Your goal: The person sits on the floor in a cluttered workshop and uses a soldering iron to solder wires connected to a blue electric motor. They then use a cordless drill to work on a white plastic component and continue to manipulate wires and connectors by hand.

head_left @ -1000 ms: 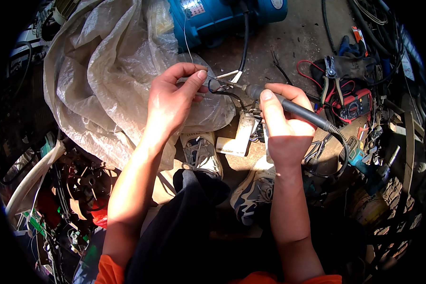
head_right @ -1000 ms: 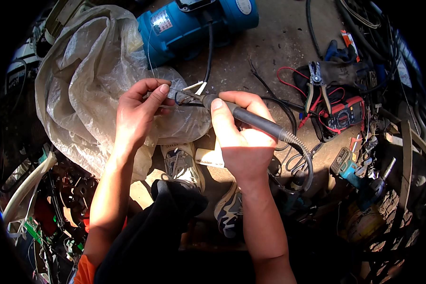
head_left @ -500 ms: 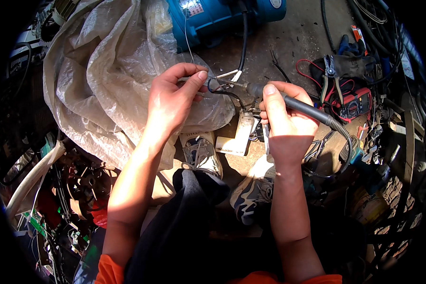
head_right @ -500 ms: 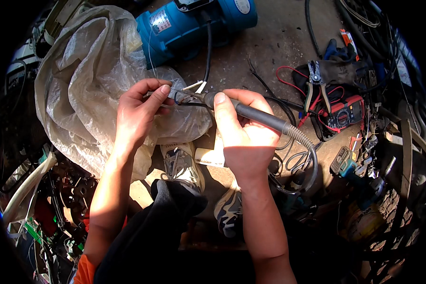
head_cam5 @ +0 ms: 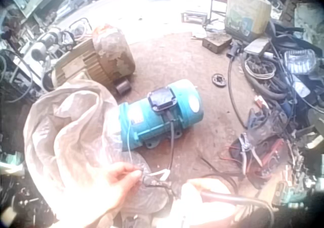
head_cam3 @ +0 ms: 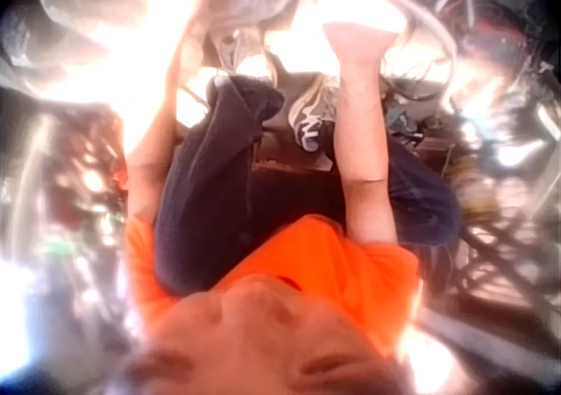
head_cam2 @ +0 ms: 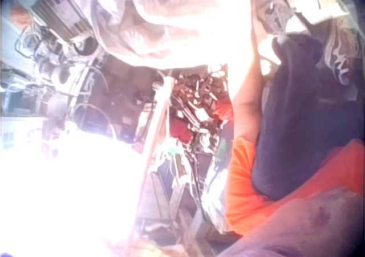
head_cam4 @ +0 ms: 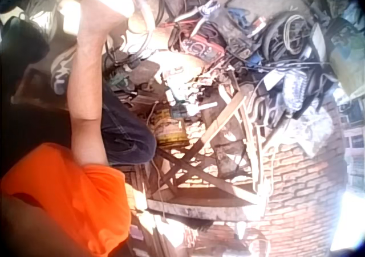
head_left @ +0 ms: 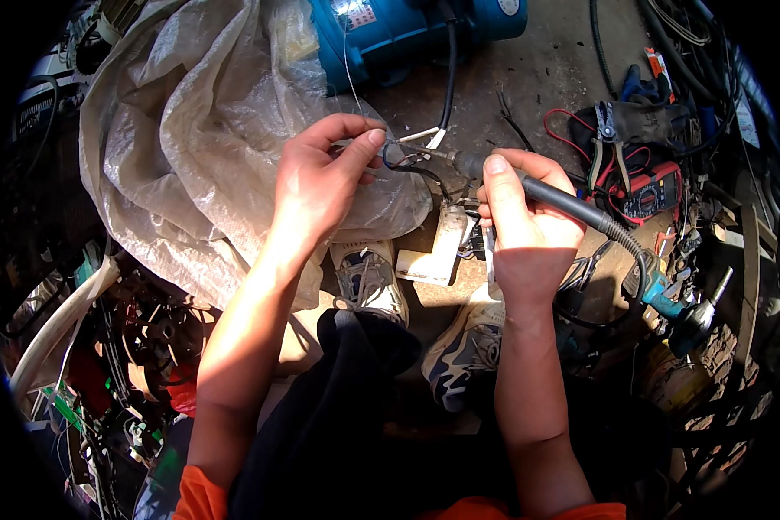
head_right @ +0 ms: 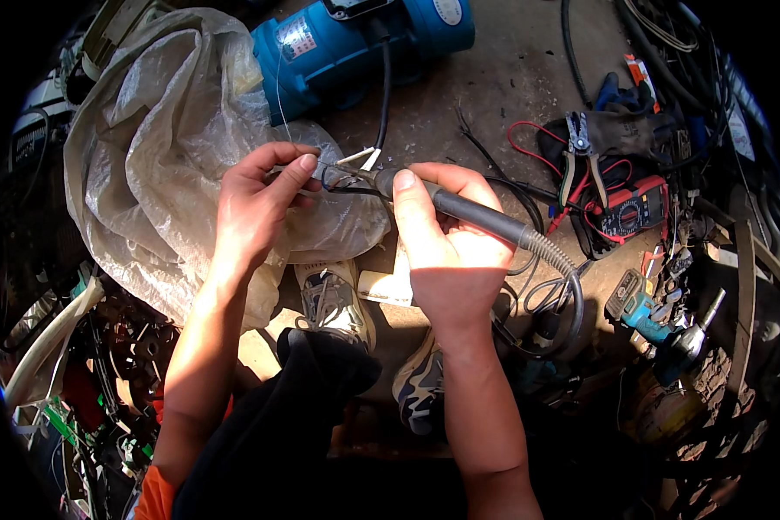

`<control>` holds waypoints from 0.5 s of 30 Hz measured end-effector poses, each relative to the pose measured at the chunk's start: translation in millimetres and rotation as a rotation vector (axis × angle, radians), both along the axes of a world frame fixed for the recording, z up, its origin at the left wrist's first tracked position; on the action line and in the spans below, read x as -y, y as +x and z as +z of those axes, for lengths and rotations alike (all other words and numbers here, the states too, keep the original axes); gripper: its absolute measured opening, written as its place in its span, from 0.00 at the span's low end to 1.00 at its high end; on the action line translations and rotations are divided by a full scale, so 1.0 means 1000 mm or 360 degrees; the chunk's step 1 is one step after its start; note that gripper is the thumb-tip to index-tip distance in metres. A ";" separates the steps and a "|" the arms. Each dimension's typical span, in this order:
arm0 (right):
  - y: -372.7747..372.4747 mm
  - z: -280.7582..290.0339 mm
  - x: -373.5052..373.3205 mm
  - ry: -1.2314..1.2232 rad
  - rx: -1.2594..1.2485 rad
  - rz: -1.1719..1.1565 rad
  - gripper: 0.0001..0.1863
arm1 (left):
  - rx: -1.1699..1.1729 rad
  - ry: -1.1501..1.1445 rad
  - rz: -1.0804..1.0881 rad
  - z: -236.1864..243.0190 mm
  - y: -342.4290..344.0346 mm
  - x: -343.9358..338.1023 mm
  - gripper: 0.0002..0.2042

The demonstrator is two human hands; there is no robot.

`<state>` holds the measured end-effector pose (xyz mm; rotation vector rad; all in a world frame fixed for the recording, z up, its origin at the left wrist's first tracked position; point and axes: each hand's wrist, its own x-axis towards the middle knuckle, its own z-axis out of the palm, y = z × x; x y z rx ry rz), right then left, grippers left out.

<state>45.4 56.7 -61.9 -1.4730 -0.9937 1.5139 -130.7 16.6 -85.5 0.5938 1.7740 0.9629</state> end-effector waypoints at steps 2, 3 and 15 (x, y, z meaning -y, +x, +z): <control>0.000 0.001 0.000 -0.0026 0.0000 -0.0001 0.06 | -0.0002 0.0004 -0.0005 0.000 0.000 0.000 0.09; 0.000 0.001 0.000 -0.0017 0.0010 0.0003 0.06 | -0.0001 0.0001 -0.0005 0.000 0.000 0.000 0.09; 0.001 0.000 0.000 0.0015 0.0046 0.0023 0.07 | 0.0025 -0.0023 -0.0023 0.000 -0.001 0.000 0.11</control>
